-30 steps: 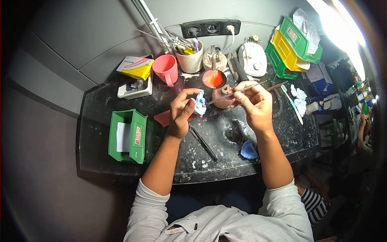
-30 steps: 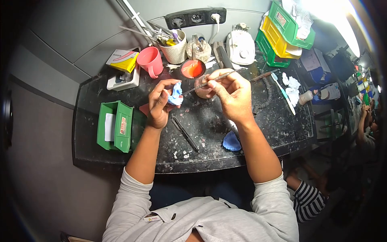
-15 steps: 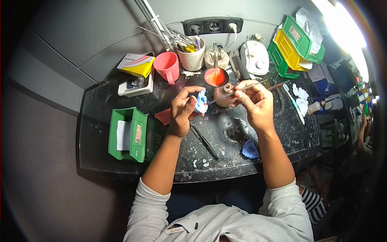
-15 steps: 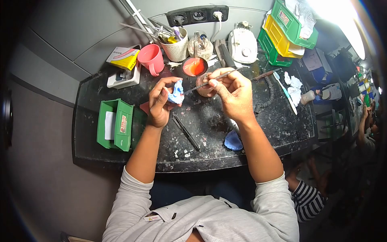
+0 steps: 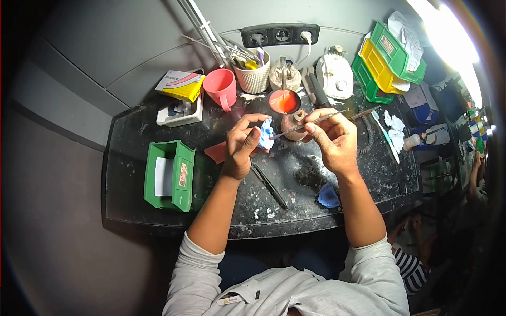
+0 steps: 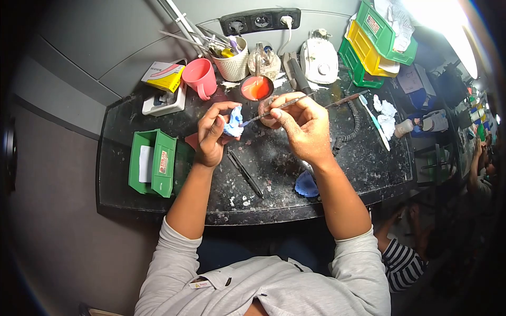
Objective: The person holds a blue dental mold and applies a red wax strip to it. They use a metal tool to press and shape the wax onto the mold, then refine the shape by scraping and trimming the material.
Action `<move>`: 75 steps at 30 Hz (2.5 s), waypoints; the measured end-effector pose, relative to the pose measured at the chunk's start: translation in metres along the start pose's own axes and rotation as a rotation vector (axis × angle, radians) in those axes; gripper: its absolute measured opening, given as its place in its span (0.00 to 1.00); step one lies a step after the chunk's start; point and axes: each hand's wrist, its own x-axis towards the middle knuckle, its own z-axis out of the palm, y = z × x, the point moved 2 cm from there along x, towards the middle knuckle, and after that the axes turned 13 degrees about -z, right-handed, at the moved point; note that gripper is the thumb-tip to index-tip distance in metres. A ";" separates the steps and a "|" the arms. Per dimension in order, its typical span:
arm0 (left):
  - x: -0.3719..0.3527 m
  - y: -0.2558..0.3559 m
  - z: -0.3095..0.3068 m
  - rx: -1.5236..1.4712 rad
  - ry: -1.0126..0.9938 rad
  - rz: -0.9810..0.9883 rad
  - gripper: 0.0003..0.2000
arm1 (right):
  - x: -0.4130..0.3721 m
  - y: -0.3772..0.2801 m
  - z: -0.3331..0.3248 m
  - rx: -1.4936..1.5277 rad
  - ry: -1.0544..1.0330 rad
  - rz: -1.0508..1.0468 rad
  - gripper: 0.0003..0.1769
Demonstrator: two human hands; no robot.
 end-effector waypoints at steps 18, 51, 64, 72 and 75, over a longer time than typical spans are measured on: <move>-0.001 0.008 0.006 -0.031 0.034 -0.006 0.30 | 0.013 0.000 -0.024 -0.272 0.203 -0.108 0.06; -0.001 0.009 0.005 0.005 0.039 -0.032 0.32 | -0.001 -0.004 0.004 -0.051 -0.038 -0.130 0.04; -0.002 0.008 0.002 -0.100 0.025 -0.044 0.28 | -0.001 -0.004 0.003 -0.081 -0.066 -0.141 0.04; -0.003 0.010 0.003 -0.090 0.023 -0.032 0.27 | -0.002 -0.003 0.004 -0.035 -0.024 -0.123 0.05; -0.003 0.013 0.005 -0.102 0.026 -0.045 0.27 | 0.003 -0.002 -0.006 -0.066 0.006 -0.123 0.05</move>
